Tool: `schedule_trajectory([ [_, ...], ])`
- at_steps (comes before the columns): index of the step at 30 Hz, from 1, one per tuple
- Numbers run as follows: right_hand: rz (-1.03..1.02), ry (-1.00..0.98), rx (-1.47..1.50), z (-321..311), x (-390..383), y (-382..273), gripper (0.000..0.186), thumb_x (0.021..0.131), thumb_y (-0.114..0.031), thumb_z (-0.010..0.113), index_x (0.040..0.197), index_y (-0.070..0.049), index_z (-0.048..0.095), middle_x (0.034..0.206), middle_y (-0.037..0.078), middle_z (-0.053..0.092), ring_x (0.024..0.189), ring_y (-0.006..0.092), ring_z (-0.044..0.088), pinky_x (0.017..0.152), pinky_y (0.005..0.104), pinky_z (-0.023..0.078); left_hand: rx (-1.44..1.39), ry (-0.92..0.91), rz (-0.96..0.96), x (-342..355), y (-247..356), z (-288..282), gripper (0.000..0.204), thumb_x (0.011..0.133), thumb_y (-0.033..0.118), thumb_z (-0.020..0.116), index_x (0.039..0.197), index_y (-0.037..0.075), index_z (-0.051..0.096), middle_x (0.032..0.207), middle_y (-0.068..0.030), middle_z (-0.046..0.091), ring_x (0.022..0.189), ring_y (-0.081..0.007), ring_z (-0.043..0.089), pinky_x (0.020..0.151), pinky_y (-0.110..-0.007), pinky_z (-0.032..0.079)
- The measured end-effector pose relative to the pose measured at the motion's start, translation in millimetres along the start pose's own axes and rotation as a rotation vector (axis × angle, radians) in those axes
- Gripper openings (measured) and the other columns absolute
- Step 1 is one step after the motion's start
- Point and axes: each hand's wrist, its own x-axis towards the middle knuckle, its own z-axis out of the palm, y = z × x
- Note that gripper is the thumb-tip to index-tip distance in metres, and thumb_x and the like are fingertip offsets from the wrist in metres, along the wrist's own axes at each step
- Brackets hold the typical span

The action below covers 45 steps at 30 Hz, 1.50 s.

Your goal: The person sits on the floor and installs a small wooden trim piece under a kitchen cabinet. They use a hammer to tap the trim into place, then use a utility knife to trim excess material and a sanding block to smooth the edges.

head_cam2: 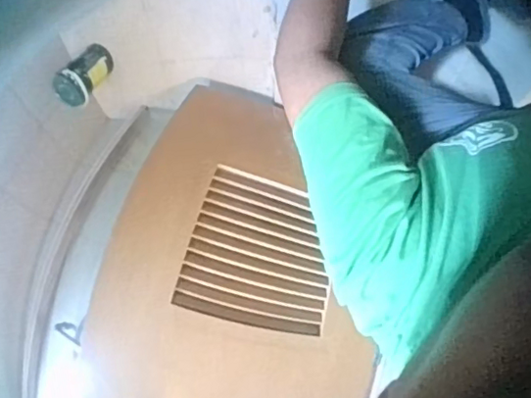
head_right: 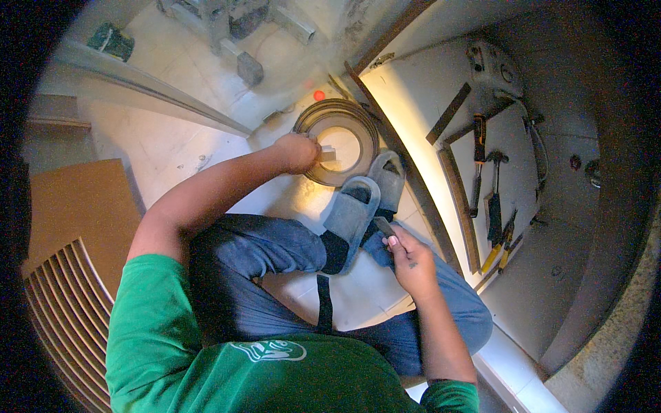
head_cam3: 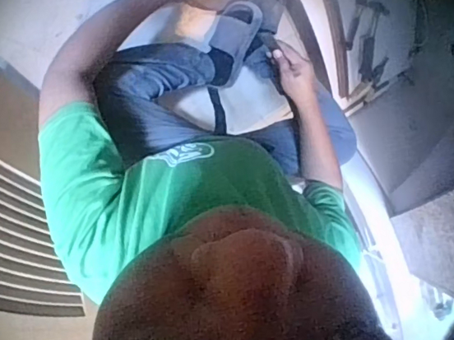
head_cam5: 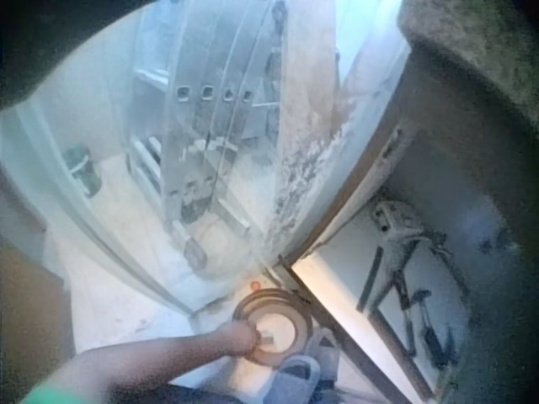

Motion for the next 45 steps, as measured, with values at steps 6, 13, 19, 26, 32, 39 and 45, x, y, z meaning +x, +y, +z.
schedule_trajectory([
  [6, -0.002, 0.015, 0.041, 0.9, 2.1, 1.2, 0.028, 0.104, -0.011, 0.052, 0.128, 0.001, 0.063, 0.096, 0.006, 0.07, 0.082, 0.0127, 0.062, 0.078, 0.0273, 0.051, -0.611, 0.308, -0.253, 58.7, 1.9, -22.6, 0.044, 0.104, 0.042, 0.044, 0.102, 0.004, 0.067, 0.099, -0.0173, 0.072, 0.094, -0.0305, 0.071, 0.083, -0.046, 0.055],
  [13, 0.045, 0.019, 0.128, -2.2, 5.9, -7.3, 0.031, 0.105, -0.015, 0.053, 0.13, 0.001, 0.061, 0.101, 0.007, 0.07, 0.085, 0.0127, 0.062, 0.079, 0.0274, 0.052, -2.42, 0.663, -0.4, 147.4, 40.5, -22.3, 0.062, 0.106, 0.055, 0.036, 0.149, 0.01, 0.038, 0.147, -0.0138, 0.051, 0.135, -0.0351, 0.047, 0.106, -0.048, 0.042],
  [19, 0.013, 0.043, 0.202, -41.8, 38.7, -48.2, 0.037, 0.107, -0.026, 0.051, 0.131, 0.0, 0.059, 0.101, 0.008, 0.07, 0.085, 0.0127, 0.063, 0.079, 0.0282, 0.053, -2.594, 0.646, -0.324, 161.6, 60.1, -31.1, 0.077, 0.102, 0.058, 0.047, 0.157, 0.01, 0.025, 0.163, -0.0168, 0.028, 0.147, -0.0383, 0.03, 0.116, -0.056, 0.026],
  [26, -0.066, 0.085, 0.194, -36.5, 42.8, -66.8, 0.035, 0.106, -0.024, 0.053, 0.129, 0.001, 0.06, 0.103, 0.008, 0.07, 0.084, 0.0127, 0.064, 0.081, 0.0287, 0.053, -2.415, 0.888, -0.596, 156.0, 58.0, -47.5, 0.047, 0.102, 0.034, 0.06, 0.136, 0.003, 0.05, 0.135, -0.0135, 0.058, 0.118, -0.0319, 0.057, 0.101, -0.049, 0.045],
  [32, 0.035, 0.23, 0.231, -35.8, 28.7, -55.6, 0.035, 0.106, -0.023, 0.054, 0.131, 0.001, 0.059, 0.1, 0.009, 0.07, 0.083, 0.0133, 0.065, 0.078, 0.0289, 0.054, -1.45, 1.131, -0.749, 179.6, 104.2, -58.8, 0.103, 0.09, 0.021, 0.07, 0.161, 0.012, -0.004, 0.149, -0.03, 0.044, 0.135, -0.0427, 0.047, 0.111, -0.044, 0.041],
  [39, -0.19, 0.2, -0.027, -79.7, 66.3, -102.3, 0.03, 0.105, -0.016, 0.051, 0.128, -0.001, 0.061, 0.105, 0.007, 0.07, 0.087, 0.0146, 0.065, 0.081, 0.0288, 0.052, -1.545, 0.834, -0.737, 165.7, 112.6, -66.8, 0.111, 0.095, 0.014, 0.062, 0.152, 0.023, -0.033, 0.143, -0.0327, 0.048, 0.125, -0.0454, 0.056, 0.108, -0.047, 0.043],
  [45, -0.635, 0.109, -0.681, -65.4, 156.5, -192.5, 0.039, 0.087, -0.006, 0.061, 0.125, -0.008, 0.065, 0.102, 0.025, 0.07, 0.098, 0.0393, 0.069, 0.087, 0.044, 0.055, -1.48, 1.019, -0.573, 169.2, 108.2, -48.4, 0.109, 0.096, 0.015, 0.06, 0.152, 0.021, -0.034, 0.134, -0.0357, 0.055, 0.118, -0.0473, 0.06, 0.104, -0.049, 0.045],
])
